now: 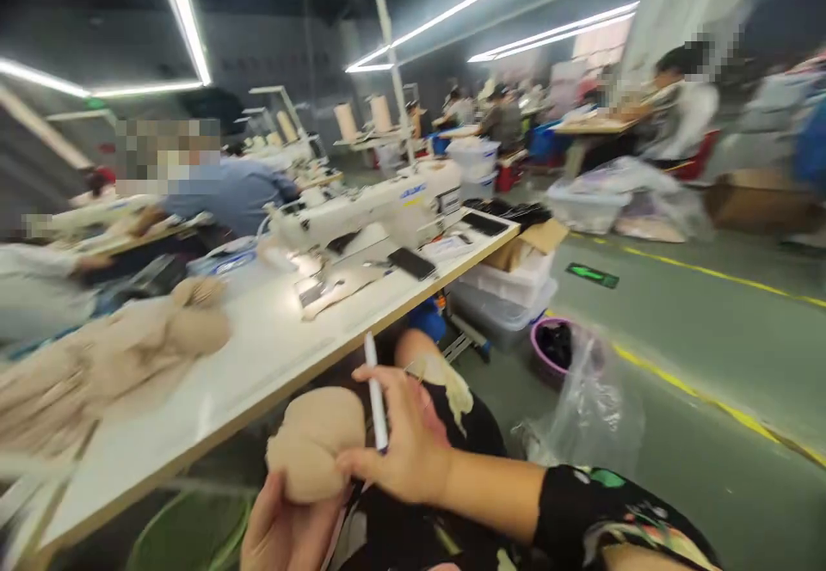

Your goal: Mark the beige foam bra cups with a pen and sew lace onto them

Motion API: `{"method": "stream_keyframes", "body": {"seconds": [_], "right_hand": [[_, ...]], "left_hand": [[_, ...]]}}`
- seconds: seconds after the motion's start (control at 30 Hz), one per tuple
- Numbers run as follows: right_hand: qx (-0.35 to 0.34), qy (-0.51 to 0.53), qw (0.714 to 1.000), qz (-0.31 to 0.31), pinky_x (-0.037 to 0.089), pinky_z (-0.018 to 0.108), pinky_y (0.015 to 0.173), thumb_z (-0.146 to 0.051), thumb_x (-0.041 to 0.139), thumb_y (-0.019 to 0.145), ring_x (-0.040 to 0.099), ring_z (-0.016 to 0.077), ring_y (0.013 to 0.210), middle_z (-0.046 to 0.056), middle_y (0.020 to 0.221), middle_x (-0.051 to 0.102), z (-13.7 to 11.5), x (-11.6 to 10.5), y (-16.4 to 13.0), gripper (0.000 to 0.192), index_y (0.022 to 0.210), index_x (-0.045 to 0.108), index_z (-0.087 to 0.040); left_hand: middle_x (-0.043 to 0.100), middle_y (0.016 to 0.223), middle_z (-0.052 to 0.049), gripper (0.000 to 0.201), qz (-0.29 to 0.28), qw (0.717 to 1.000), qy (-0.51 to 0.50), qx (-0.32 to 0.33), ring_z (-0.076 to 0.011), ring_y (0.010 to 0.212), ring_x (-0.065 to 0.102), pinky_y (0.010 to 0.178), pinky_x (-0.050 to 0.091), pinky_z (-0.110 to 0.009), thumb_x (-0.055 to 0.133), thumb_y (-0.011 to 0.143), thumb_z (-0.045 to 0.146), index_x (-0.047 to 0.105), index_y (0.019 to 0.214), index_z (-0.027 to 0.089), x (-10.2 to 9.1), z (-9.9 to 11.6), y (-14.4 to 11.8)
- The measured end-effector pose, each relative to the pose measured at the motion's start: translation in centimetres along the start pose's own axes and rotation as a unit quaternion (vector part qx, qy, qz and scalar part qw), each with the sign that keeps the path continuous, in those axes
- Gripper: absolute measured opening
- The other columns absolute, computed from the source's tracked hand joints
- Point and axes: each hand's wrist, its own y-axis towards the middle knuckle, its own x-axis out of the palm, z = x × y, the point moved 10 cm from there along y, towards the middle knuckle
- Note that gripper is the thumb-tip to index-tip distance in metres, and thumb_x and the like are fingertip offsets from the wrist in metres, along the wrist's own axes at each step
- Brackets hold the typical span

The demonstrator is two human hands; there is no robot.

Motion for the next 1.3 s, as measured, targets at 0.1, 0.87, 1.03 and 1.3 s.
{"method": "stream_keyframes", "body": {"seconds": [0.1,0.87,1.03,1.3], "right_hand": [[0.050,0.039,0.998,0.002,0.041,0.051,0.116,-0.056,0.076,0.090,0.052,0.0318,0.137,0.015,0.152,0.052,1.9,-1.4,0.3,0.079,0.152,0.035,-0.028],[0.283,0.380,0.880,-0.029,0.034,0.025,0.054,-0.058,0.067,0.094,0.044,0.0121,0.048,-0.005,0.049,0.058,3.1,0.7,1.3,0.038,0.087,0.060,-0.021],[0.250,0.356,0.900,-0.010,0.033,0.024,0.054,-0.059,0.066,0.096,0.042,0.0112,0.050,-0.006,0.049,0.057,2.7,-0.4,1.7,0.040,0.089,0.060,-0.020],[0.246,0.372,0.894,-0.043,0.034,0.024,0.055,-0.058,0.065,0.097,0.044,0.0112,0.048,-0.006,0.050,0.058,2.2,0.6,1.5,0.039,0.090,0.059,-0.020]], "left_hand": [[0.068,0.145,0.000,0.045,0.058,0.997,0.030,0.050,-0.0236,0.137,0.061,0.118,0.047,-0.043,0.040,0.109,0.027,0.057,0.149,0.041,-2.7,1.3,-2.1],[0.071,0.142,-0.006,0.054,0.015,0.997,0.073,0.007,-0.0289,0.139,0.060,0.122,0.040,-0.053,0.047,0.099,0.021,0.058,0.150,0.037,-5.3,1.8,-4.4],[0.071,0.141,-0.003,0.062,0.059,0.994,0.088,0.016,-0.0304,0.133,0.064,0.119,0.044,-0.055,0.052,0.095,0.020,0.052,0.153,0.043,-6.5,2.3,-5.0],[0.063,0.152,-0.003,0.065,0.115,0.989,0.092,-0.007,-0.0302,0.133,0.065,0.120,0.044,-0.051,0.054,0.094,0.023,0.047,0.156,0.044,-7.1,1.7,-5.3]]}}
